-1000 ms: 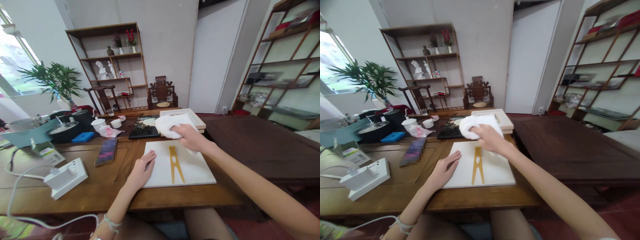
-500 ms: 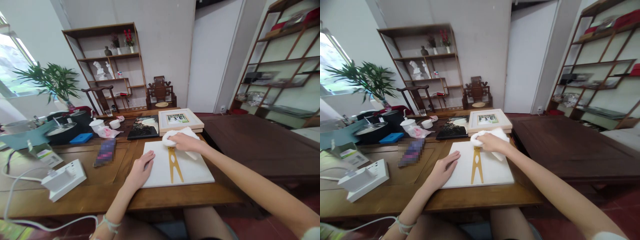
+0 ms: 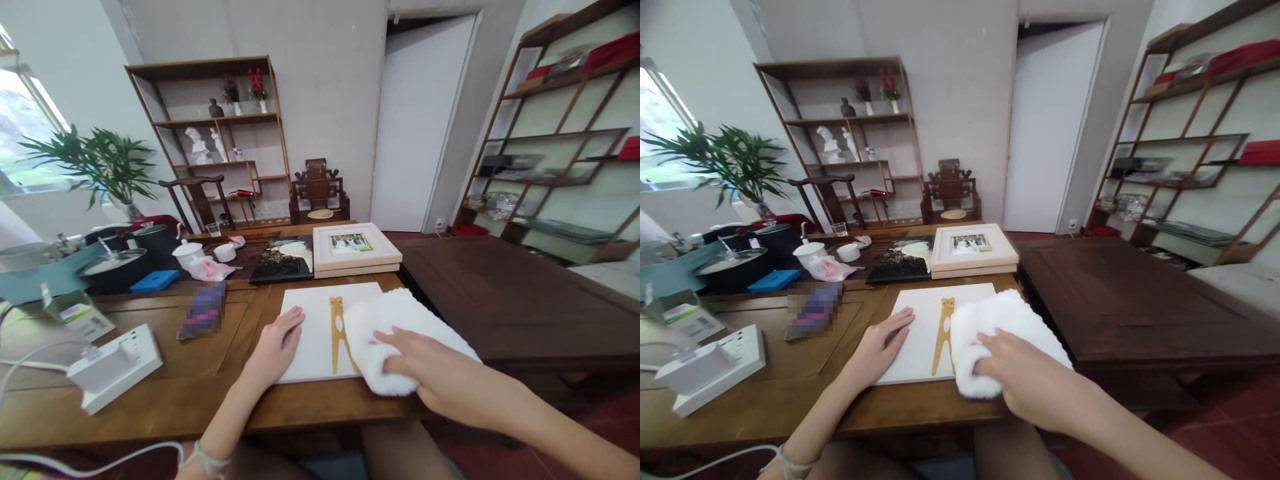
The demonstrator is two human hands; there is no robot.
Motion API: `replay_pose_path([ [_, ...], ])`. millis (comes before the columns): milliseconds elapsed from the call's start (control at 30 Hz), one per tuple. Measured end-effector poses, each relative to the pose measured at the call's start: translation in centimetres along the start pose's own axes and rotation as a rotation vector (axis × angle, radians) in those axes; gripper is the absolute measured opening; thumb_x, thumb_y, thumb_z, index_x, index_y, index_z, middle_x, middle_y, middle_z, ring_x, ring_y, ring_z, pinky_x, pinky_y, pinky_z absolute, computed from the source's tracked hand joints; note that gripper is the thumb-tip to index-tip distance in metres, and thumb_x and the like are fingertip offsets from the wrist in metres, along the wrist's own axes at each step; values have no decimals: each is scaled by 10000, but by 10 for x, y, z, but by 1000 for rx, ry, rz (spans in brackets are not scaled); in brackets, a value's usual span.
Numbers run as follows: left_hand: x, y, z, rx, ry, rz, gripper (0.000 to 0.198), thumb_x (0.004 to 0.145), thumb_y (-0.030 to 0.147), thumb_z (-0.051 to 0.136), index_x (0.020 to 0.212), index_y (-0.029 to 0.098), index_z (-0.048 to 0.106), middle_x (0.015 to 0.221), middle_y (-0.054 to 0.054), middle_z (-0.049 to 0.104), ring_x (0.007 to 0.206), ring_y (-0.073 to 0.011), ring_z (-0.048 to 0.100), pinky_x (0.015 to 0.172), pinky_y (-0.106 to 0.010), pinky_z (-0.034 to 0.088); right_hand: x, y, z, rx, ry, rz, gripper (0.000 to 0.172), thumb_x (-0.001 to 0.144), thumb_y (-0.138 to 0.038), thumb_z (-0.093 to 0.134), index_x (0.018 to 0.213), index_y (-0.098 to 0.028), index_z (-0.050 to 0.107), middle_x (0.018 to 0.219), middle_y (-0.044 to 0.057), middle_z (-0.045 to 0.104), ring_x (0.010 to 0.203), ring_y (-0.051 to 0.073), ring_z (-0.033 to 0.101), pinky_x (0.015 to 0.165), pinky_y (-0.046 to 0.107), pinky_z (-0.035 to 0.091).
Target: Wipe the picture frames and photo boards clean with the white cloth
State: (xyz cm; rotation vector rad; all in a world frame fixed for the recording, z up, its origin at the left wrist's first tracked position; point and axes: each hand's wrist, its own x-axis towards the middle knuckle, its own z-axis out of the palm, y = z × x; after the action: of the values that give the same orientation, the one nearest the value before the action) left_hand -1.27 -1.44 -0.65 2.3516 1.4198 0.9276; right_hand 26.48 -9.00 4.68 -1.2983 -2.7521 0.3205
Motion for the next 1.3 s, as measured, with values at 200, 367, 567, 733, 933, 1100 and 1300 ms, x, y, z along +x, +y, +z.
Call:
replay_pose_path([
  [200, 0, 0, 1, -12, -17, -12, 345, 841, 279, 430, 1085, 151, 637, 1208, -93, 587, 1184, -220, 494, 1037, -407, 360, 5, 10, -5, 73, -3, 10, 564, 539, 27, 350, 974, -225, 603, 1153, 66, 571, 1183, 223, 430, 919, 336, 366],
  [367, 1, 0, 1, -17, -26, -23, 348, 841, 270, 430, 1092, 138, 631, 1214, -100, 583, 1188, -218, 489, 1039, -399, 360, 61, 43, -1, -11, 123, 10, 564, 548, 33, 368, 1027, -163, 591, 985, 94, 588, 953, 250, 511, 799, 345, 402],
  [567, 0, -1, 0, -10, -33, -19, 349, 846, 268, 423, 1100, 142, 626, 1225, -94, 574, 1192, -209, 487, 1040, -401, 359, 93, 62, 1, -98, 191, 18, 542, 566, 51, 362, 1013, -142, 600, 970, 103, 594, 921, 257, 495, 763, 339, 390],
  [733, 0, -1, 1, -3, -36, -18, 359, 845, 269, 419, 1097, 118, 626, 1226, -110, 571, 1194, -213, 486, 1042, -398, 354, 60, 34, -6, -78, 102, 19, 562, 547, 51, 360, 1002, -170, 606, 1032, 97, 606, 1036, 257, 503, 828, 349, 383],
  [933, 1, 0, 1, -4, -37, -11, 369, 845, 264, 415, 1106, 104, 620, 1218, -115, 577, 1190, -213, 491, 1041, -393, 356, -5, 0, -14, 129, -42, -51, 498, 560, 24, 361, 894, -214, 645, 1137, 57, 598, 1138, 233, 471, 913, 332, 351],
  [1100, 0, -2, 1, 1, -37, -12, 371, 844, 261, 416, 1109, 95, 616, 1225, -118, 571, 1194, -211, 486, 1046, -392, 349, -2, 18, -6, 283, 99, 46, 555, 612, -21, 366, 1070, -231, 601, 1062, 37, 625, 1021, 229, 530, 863, 327, 395],
  [1300, 0, -3, 1, 2, -41, -22, 369, 844, 257, 417, 1110, 96, 617, 1224, -117, 573, 1194, -210, 486, 1047, -386, 349, 80, 31, 11, 115, 239, 69, 569, 594, 17, 343, 1084, -165, 570, 1037, 88, 620, 975, 251, 533, 825, 366, 400],
])
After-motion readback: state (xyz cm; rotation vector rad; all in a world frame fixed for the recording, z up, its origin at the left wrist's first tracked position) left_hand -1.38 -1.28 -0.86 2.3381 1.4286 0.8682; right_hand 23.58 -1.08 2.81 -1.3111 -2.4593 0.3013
